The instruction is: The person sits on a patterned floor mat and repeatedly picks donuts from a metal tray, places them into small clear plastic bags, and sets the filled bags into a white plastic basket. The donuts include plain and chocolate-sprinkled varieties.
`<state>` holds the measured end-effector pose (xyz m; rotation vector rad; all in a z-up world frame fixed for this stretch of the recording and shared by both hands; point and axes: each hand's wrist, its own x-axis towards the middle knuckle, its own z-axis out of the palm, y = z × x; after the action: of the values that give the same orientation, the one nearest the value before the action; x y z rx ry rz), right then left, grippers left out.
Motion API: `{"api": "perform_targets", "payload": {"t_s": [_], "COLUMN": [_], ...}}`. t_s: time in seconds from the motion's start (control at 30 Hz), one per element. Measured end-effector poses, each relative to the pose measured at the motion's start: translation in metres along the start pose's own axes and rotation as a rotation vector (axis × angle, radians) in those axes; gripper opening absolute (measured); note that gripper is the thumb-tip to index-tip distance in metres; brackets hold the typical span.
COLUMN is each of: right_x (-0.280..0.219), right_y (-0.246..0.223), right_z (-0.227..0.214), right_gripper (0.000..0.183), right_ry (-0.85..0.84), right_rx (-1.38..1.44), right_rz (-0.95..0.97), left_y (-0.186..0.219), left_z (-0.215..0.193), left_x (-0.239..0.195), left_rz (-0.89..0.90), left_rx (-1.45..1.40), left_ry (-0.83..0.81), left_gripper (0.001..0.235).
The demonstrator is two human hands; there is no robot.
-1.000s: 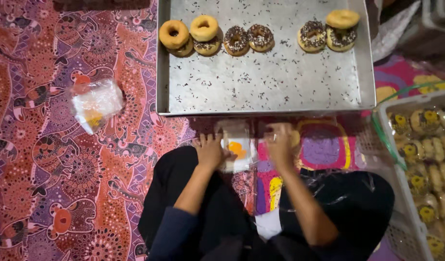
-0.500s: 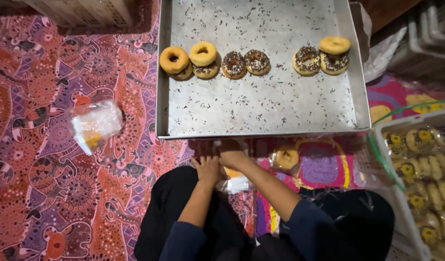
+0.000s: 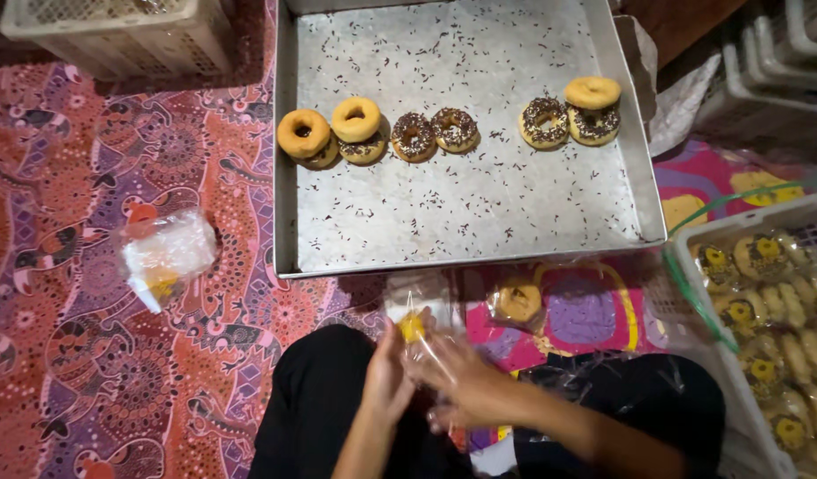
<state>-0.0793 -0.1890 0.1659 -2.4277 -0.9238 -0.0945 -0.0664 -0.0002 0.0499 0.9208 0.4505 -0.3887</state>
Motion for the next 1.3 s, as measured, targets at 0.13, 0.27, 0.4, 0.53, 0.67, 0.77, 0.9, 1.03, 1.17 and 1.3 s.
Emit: {"api": "perform_targets", "payload": {"t_s": [0.13, 0.27, 0.4, 0.53, 0.67, 0.77, 0.9, 1.03, 1.17, 1.3], "right_x": [0.024, 0.067, 0.064, 0.028, -0.025, -0.065, -0.081, -0.066, -0.065, -0.078], "right_y": [0.076, 0.279, 0.372, 0.285, 0.113, 0.022, -0.024, -0.039, -0.053, -0.061], "right_z": [-0.098, -0.172, -0.199, -0.198, -0.127, -0.04, 0.014, -0.008, -0.027, -0.032], "right_gripper": [0.032, 0.078, 0.04, 0.029, 0.046, 0.067, 0.071, 0.077, 0.083, 0.079], "right_ry": [-0.189, 0.267, -0.076, 0.442, 1.052, 0.723, 0.63, 0.632, 0.539, 0.772], "right_rx": [0.394, -0.803, -0.635, -0.229, 1.562, 2.075, 2.095, 2.094, 1.688, 1.229], "right_rz": [0.614, 0.611, 0.92, 0.508, 0.798, 0.795, 0.715, 0.761, 0.645, 0.518], "left_y": [0.03, 0.063, 0.082, 0.087, 0.091, 0.096, 0.083, 0.065, 0.056, 0.017], "left_z": [0.002, 0.008, 0.025, 0.043, 0.074, 0.102, 0.121, 0.127, 0.125, 0.121], "left_x": [-0.004, -0.008, -0.018, -0.021, -0.009, -0.005, -0.046, -0.091, -0.102, -0.11], "left_rz": [-0.013, -0.087, -0.148, -0.162, -0.183, -0.127, -0.01, 0.119, -0.011, -0.157], "left_rx": [-0.457, -0.368, -0.348, -0.342, -0.385, -0.363, -0.209, -0.11, -0.34, -0.331], "left_ry": [-0.072, 0.116, 0.029, -0.097, -0.17, -0.214, -0.28, -0.403, -0.241, -0.274], "left_gripper": [0.054, 0.055, 0.057, 0.059, 0.057, 0.054, 0.052, 0.062, 0.057, 0.06]}}
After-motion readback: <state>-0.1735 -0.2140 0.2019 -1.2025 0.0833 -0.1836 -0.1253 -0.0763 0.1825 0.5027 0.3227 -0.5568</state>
